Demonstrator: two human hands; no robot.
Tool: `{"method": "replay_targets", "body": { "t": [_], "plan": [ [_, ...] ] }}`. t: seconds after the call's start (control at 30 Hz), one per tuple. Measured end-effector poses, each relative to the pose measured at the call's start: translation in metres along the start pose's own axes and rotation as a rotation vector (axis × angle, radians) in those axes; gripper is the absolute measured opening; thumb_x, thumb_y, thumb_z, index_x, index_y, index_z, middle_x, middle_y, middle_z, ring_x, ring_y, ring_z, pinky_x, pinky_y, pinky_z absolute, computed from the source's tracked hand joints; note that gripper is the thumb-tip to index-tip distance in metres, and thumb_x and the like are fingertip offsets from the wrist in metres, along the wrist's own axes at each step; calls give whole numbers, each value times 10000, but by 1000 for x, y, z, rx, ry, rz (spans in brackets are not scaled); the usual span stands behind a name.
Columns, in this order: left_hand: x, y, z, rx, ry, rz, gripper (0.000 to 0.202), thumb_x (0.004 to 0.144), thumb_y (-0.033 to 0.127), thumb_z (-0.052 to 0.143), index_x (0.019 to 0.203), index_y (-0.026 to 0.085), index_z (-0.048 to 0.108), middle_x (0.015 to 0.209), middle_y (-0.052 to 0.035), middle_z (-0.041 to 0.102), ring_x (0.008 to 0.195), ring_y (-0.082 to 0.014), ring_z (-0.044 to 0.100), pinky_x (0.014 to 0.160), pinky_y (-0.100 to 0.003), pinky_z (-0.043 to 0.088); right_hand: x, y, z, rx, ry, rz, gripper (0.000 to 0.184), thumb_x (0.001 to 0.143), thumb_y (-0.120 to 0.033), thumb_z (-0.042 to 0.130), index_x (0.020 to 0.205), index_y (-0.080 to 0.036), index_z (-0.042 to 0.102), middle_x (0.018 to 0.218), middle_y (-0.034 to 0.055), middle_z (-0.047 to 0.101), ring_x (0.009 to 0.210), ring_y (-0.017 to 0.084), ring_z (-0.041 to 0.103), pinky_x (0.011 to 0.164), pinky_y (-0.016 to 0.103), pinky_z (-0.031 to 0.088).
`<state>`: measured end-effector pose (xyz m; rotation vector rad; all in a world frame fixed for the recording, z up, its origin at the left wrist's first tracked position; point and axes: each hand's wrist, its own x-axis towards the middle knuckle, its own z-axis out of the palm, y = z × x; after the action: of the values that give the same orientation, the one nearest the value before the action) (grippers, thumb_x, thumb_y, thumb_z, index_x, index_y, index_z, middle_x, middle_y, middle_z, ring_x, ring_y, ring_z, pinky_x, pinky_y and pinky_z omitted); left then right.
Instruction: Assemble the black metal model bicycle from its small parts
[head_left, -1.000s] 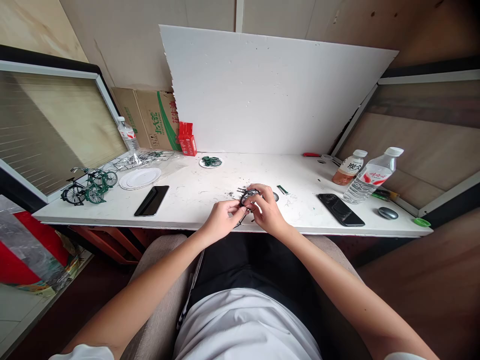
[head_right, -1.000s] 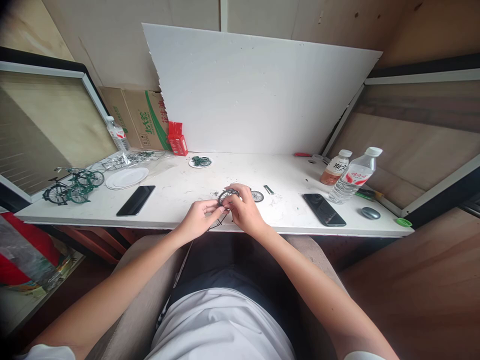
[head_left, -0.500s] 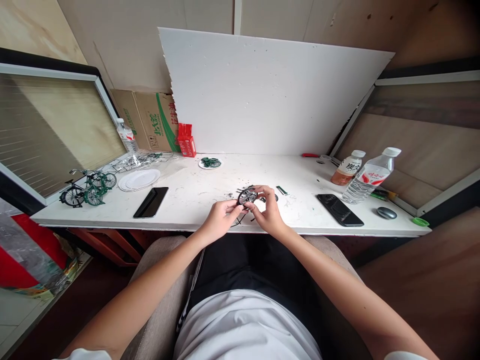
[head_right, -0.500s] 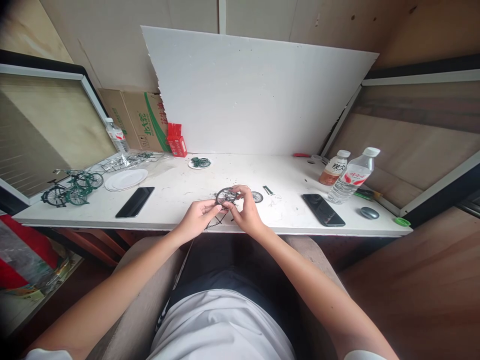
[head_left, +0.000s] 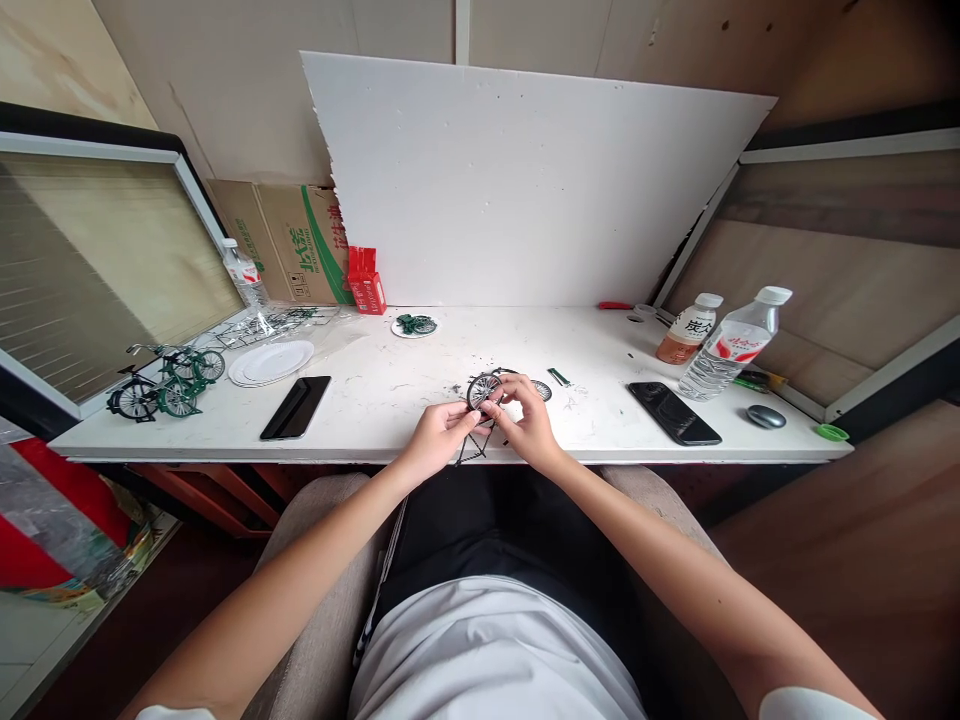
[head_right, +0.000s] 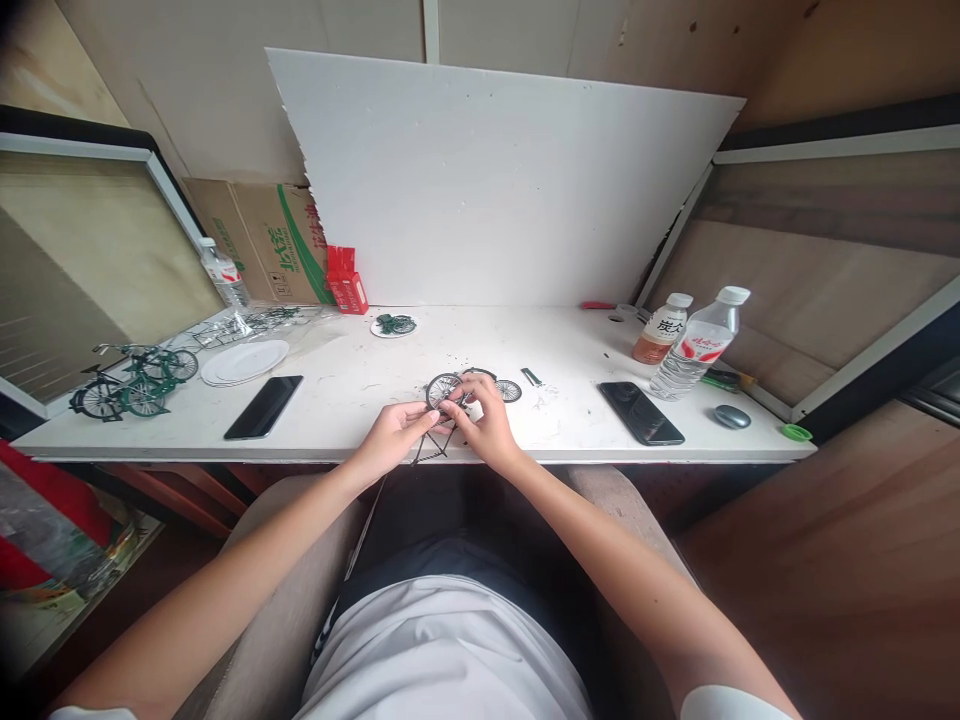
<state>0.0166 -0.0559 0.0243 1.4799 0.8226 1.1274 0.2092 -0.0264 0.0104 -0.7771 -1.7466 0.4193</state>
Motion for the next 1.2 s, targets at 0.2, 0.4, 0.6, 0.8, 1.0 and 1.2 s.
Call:
{"method": "replay_targets", "body": {
  "t": [0.2, 0.4, 0.6, 0.8, 1.0, 1.2],
  "plan": [
    [-3, 5, 4, -38, 7, -37, 503, 886, 579, 779, 1098, 123, 776, 1096, -138, 797, 933, -285, 788, 1010, -459, 560, -2, 4, 2, 92, -19, 43, 261, 1012, -426, 675, 1177, -248, 579, 1196, 96, 634, 1150, 239, 634, 899, 388, 563],
    [-4, 6, 5, -105, 19, -127, 471, 866, 538, 812, 1115, 139, 788, 1151, -134, 797, 938, -274, 790, 1001, -433, 552, -3, 12, 3, 167, -1, 142, 449, 963, -510, 711, 1264, -269, 481, 1175, 71, 610, 1049, 205, 643, 868, 354, 579],
    [-3, -1, 3, -129, 30, -159, 471, 848, 515, 829, 1129, 138, 793, 1162, -138, 799, 939, -278, 791, 945, -404, 556, -3, 11, 1, 290, -45, 258, 535, 927, -553, 746, 1313, -289, 484, 954, 12, 650, 877, 204, 691, 801, 362, 597],
    [-3, -1, 4, -157, 26, -167, 427, 834, 493, 838, 1058, 131, 797, 1116, -124, 807, 886, -262, 793, 979, -427, 558, 2, 12, -1, 386, -66, 302, 570, 850, -520, 840, 1307, -264, 614, 913, 21, 697, 885, 211, 710, 830, 381, 612],
    [-3, -3, 2, -113, 20, -150, 437, 832, 512, 835, 1041, 130, 801, 1064, -118, 813, 895, -268, 794, 977, -434, 575, 3, 14, 1, 436, -72, 357, 418, 806, -546, 867, 1076, -244, 762, 1024, 62, 769, 945, 250, 736, 823, 399, 634],
    [-1, -6, 3, -71, 67, -41, 493, 839, 517, 840, 1138, 129, 789, 1148, -136, 806, 1051, -292, 769, 1049, -465, 561, 1, 10, 2, 410, -102, 375, 379, 816, -567, 850, 979, -229, 794, 965, 72, 784, 867, 272, 748, 732, 405, 645]
  ]
}}
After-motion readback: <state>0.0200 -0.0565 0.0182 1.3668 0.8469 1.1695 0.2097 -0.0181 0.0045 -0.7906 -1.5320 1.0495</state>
